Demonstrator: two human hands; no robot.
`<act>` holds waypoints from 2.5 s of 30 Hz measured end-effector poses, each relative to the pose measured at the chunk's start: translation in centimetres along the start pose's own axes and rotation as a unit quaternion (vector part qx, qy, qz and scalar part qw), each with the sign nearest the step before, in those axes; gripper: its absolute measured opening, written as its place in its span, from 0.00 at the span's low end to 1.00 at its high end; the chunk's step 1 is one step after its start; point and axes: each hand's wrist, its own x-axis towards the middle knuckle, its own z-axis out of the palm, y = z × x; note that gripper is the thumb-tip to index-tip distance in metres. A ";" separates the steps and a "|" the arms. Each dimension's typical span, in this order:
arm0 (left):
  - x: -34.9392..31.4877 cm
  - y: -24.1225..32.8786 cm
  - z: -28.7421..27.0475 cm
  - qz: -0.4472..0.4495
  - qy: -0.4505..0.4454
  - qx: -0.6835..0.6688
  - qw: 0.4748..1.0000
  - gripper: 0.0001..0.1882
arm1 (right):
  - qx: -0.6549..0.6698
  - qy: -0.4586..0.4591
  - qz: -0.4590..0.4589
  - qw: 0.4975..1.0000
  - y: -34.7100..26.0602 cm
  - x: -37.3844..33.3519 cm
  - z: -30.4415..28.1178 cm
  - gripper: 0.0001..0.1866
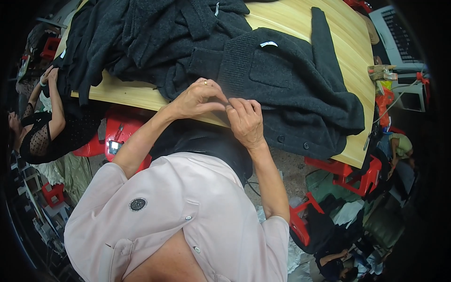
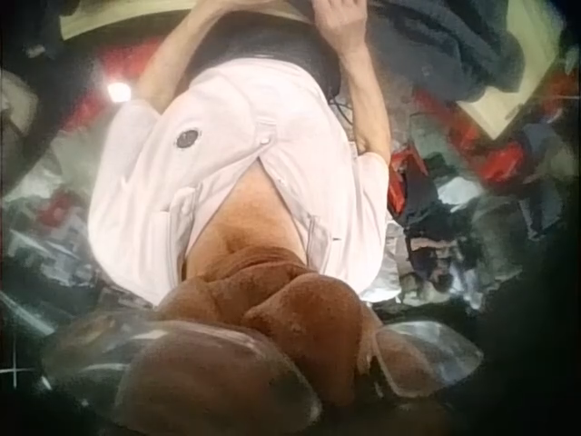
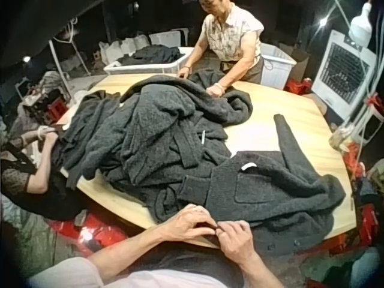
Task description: The recorder is buttoning and inspecting dark grey sweaters or cardigans at a work table in a garment factory.
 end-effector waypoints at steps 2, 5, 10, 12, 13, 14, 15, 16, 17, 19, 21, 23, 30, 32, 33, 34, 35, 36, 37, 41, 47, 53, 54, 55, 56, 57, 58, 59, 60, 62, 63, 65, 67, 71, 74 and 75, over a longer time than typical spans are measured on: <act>0.0 0.1 -0.1 -0.031 -0.008 -0.022 0.999 0.13 | 0.008 0.003 -0.004 1.000 0.0 0.0 0.3 0.08; 0.3 0.6 -0.1 -0.119 -0.022 -0.092 0.988 0.14 | 0.035 0.009 -0.004 0.999 -0.2 0.7 0.0 0.07; 0.2 -0.2 0.7 -0.118 -0.001 -0.079 0.990 0.13 | 0.106 0.008 0.041 0.994 -0.1 0.7 0.1 0.07; 0.2 -0.3 1.1 -0.106 0.020 -0.054 0.993 0.13 | 0.098 0.024 0.056 0.993 -0.1 0.5 0.6 0.08; 0.2 -0.3 1.3 -0.108 0.019 -0.053 0.993 0.13 | 0.100 0.024 0.056 0.993 -0.1 0.5 0.7 0.08; 0.1 -0.3 1.4 -0.108 0.032 -0.053 0.992 0.12 | 0.105 0.029 0.064 0.992 -0.2 0.6 0.8 0.08; -0.1 -0.2 1.5 -0.107 0.045 -0.054 0.992 0.12 | 0.110 0.033 0.073 0.991 -0.3 0.6 0.9 0.08; -0.2 -0.2 1.7 -0.108 0.043 -0.054 0.992 0.12 | 0.110 0.034 0.075 0.991 -0.3 0.6 0.9 0.08; -0.3 -0.1 1.8 -0.114 0.053 -0.057 0.990 0.11 | 0.110 0.034 0.077 0.990 -0.3 0.6 1.0 0.09; -0.4 0.0 2.2 -0.119 0.061 -0.060 0.989 0.10 | 0.109 0.036 0.081 0.990 -0.3 0.6 1.1 0.09; -0.7 0.0 2.7 -0.103 0.103 -0.039 0.989 0.09 | 0.116 0.039 0.079 0.989 -0.4 0.6 1.1 0.08; -0.9 -0.1 3.1 -0.072 0.133 0.012 0.988 0.09 | 0.124 0.046 0.096 0.987 -0.9 1.1 0.9 0.09; -2.2 1.3 2.1 0.079 0.112 0.226 0.964 0.06 | 0.043 0.094 0.164 0.981 -1.0 -1.5 -0.8 0.11; -2.7 0.7 1.8 0.094 0.055 0.243 0.964 0.07 | 0.015 0.110 0.212 0.971 -0.3 -2.8 -1.1 0.12; -2.7 0.6 1.9 0.088 0.043 0.246 0.964 0.07 | -0.008 0.107 0.231 0.967 0.2 -3.4 -1.3 0.13; -2.4 0.7 1.7 0.085 0.030 0.250 0.964 0.08 | -0.045 0.094 0.219 0.970 0.7 -3.1 -1.7 0.17; -2.1 1.0 1.6 0.089 0.027 0.250 0.964 0.08 | -0.045 0.077 0.240 0.967 0.7 -2.7 -1.9 0.17; -1.9 1.4 1.5 0.092 0.020 0.271 0.958 0.09 | -0.044 0.061 0.260 0.963 0.7 -2.3 -2.1 0.17; -1.5 2.0 1.5 0.097 0.012 0.292 0.951 0.10 | -0.045 0.049 0.265 0.962 0.9 -2.2 -2.0 0.21; 0.0 3.7 1.9 0.042 -0.032 0.315 0.948 0.12 | -0.163 0.054 0.209 0.963 2.9 -1.8 -2.2 0.19; 3.1 5.2 4.8 0.080 0.004 0.368 0.926 0.12 | -0.073 0.144 0.179 0.970 3.0 -2.2 -4.4 0.13; 4.9 5.0 7.6 0.067 -0.010 0.332 0.941 0.16 | 0.041 0.021 0.218 0.975 -0.6 -5.4 -4.8 0.16; 5.2 4.9 7.9 0.074 -0.008 0.336 0.939 0.15 | 0.041 0.022 0.218 0.975 -0.7 -5.9 -4.6 0.16; 5.5 4.7 8.1 0.076 -0.010 0.337 0.939 0.15 | 0.032 0.010 0.221 0.975 -0.9 -5.7 -4.8 0.17; 5.8 4.5 8.3 0.064 0.000 0.338 0.939 0.15 | 0.024 -0.003 0.223 0.975 -1.0 -5.4 -5.0 0.18; 5.9 4.2 8.4 0.051 0.011 0.340 0.939 0.15 | 0.024 -0.001 0.224 0.974 -1.2 -5.2 -5.2 0.18; 6.1 4.0 8.3 0.046 0.015 0.342 0.939 0.15 | 0.020 -0.019 0.226 0.974 -1.3 -4.8 -5.6 0.19; 6.0 3.8 8.3 0.050 0.012 0.343 0.938 0.15 | 0.017 -0.038 0.227 0.973 -1.4 -4.7 -5.7 0.20; 5.9 3.6 8.3 0.050 0.014 0.346 0.937 0.14 | 0.016 -0.035 0.230 0.972 -1.4 -4.7 -5.6 0.20; 5.8 3.7 8.4 0.048 0.015 0.349 0.936 0.13 | 0.010 -0.042 0.226 0.973 -1.4 -5.0 -5.2 0.19; 6.0 3.8 8.5 0.047 0.018 0.336 0.941 0.11 | 0.011 -0.041 0.228 0.973 -1.2 -5.3 -4.9 0.19; 6.2 3.8 8.7 0.042 0.019 0.325 0.945 0.11 | -0.028 -0.025 0.218 0.975 -1.1 -5.7 -4.2 0.18; 6.6 3.6 8.9 0.059 0.048 0.315 0.946 0.07 | -0.033 -0.010 0.211 0.977 -1.1 -5.8 -4.0 0.16; 5.8 3.3 9.2 0.034 0.138 0.154 0.978 0.07 | -0.051 0.030 0.187 0.981 -1.1 -6.2 -3.5 0.13; 4.7 3.2 9.0 0.001 0.138 0.071 0.988 0.05 | -0.061 0.038 0.173 0.982 -0.8 -6.5 -3.1 0.13; 4.3 2.8 9.0 -0.014 0.131 0.004 0.991 0.04 | -0.063 0.037 0.176 0.982 -0.8 -6.6 -3.0 0.13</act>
